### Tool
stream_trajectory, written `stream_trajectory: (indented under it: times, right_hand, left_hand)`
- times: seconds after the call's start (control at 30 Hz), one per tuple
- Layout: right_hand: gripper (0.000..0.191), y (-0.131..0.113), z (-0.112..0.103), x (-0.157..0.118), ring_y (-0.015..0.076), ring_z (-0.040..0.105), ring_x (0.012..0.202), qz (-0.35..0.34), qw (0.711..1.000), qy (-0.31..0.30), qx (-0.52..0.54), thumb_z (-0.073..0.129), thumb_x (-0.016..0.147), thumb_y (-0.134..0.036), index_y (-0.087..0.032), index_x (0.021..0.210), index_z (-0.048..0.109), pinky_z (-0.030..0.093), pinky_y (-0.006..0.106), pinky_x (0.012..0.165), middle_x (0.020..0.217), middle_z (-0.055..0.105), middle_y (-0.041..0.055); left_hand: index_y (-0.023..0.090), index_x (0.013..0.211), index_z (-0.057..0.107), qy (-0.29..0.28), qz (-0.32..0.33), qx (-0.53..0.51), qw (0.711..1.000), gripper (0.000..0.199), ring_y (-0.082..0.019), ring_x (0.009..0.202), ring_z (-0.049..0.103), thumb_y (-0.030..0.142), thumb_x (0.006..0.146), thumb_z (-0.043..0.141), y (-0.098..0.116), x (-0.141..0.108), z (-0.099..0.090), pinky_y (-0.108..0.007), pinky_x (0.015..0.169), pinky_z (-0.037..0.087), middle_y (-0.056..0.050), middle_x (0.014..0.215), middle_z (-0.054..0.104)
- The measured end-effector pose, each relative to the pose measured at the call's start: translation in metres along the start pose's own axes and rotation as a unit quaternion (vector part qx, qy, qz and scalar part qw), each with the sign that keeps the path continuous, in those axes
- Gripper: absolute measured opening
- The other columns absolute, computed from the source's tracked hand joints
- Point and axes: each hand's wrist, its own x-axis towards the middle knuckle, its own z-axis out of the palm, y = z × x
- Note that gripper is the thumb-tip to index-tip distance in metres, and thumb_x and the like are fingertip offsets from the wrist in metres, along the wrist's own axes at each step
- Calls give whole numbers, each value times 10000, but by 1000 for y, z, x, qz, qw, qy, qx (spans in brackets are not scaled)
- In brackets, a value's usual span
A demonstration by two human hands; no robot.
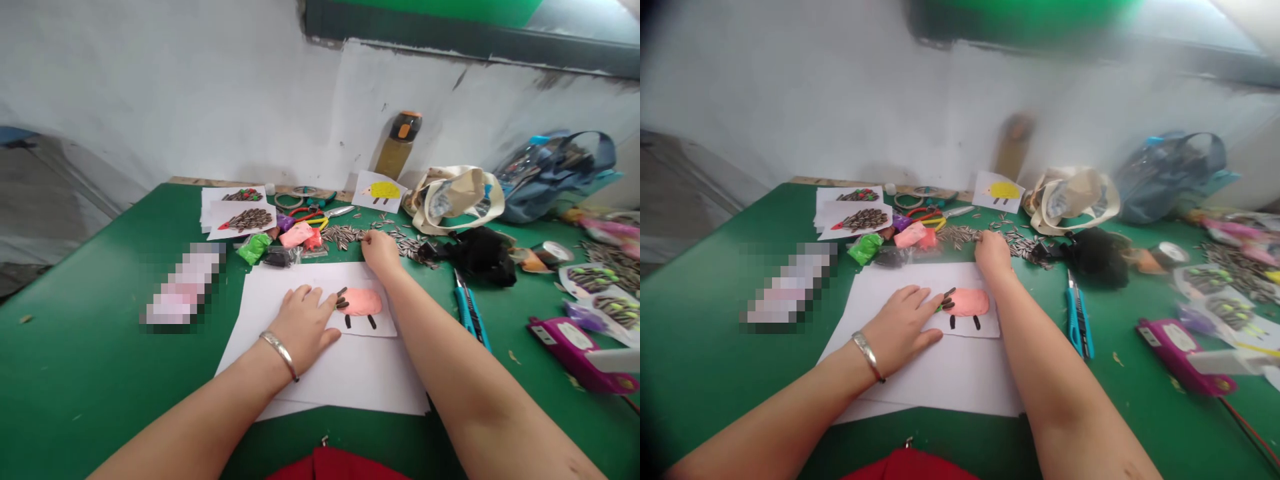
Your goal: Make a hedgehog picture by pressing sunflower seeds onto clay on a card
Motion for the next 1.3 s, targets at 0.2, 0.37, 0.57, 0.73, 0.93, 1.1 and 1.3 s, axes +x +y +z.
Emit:
stream_trajectory:
  times: [0.2,0.37,0.57,0.73,0.93,1.1,1.3]
  right_hand:
    - [283,-1,4,-6,255,551,922,1,1000,14,-6,368,896,-160,-160,978,639,384,341,770,1016,598,153]
    - [260,-1,-3,-13,261,524,987,8,999,38,-5,344,903,-148,-150,996,587,373,342,789,1045,581,160]
    - [170,-5,-40,-53,164,536,647,19,978,27,207,388,897,-258,-215,908,552,378,281,623,735,607,17]
    - [169,-16,-59,-102,103,476,502,29,888,-91,450,533,819,-362,-207,767,575,383,228,500,579,526,-42]
    - [163,-15,-52,-114,126,601,584,55,846,-178,500,598,748,-335,-194,823,635,495,259,578,652,621,-17]
    - [164,-11,-47,-112,141,624,618,1,906,-165,390,551,773,-275,-225,899,643,474,266,608,677,666,-19]
    - [228,-16,-54,-115,140,626,706,-89,960,-125,235,457,854,-219,-265,795,672,407,245,653,719,697,-30]
  left_hand:
    - [186,1318,504,17,2,4,1000,537,-313,1127,486,436,853,605,-1,-1,3,-468,949,400,-133,1179,587]
    - [184,1287,526,19,4,0,1000,517,-308,1103,493,429,841,617,-1,-2,3,-460,940,401,-128,1161,594]
    - [174,1290,525,16,7,-6,1000,504,-304,1100,497,395,845,612,-1,-1,0,-454,943,395,-130,1153,597]
    - [174,1283,529,14,12,-9,1000,496,-298,1089,505,370,838,624,0,1,-1,-454,945,398,-128,1151,597]
    - [197,1297,506,21,13,1,1000,500,-295,1118,503,384,845,611,-2,1,1,-455,958,404,-120,1179,593]
    - [186,1331,484,13,12,1,1000,533,-313,1142,489,397,855,596,-3,1,2,-482,966,405,-138,1223,575]
    - [188,1344,481,3,11,9,1000,537,-322,1176,470,397,861,592,-3,2,3,-490,984,395,-145,1274,547]
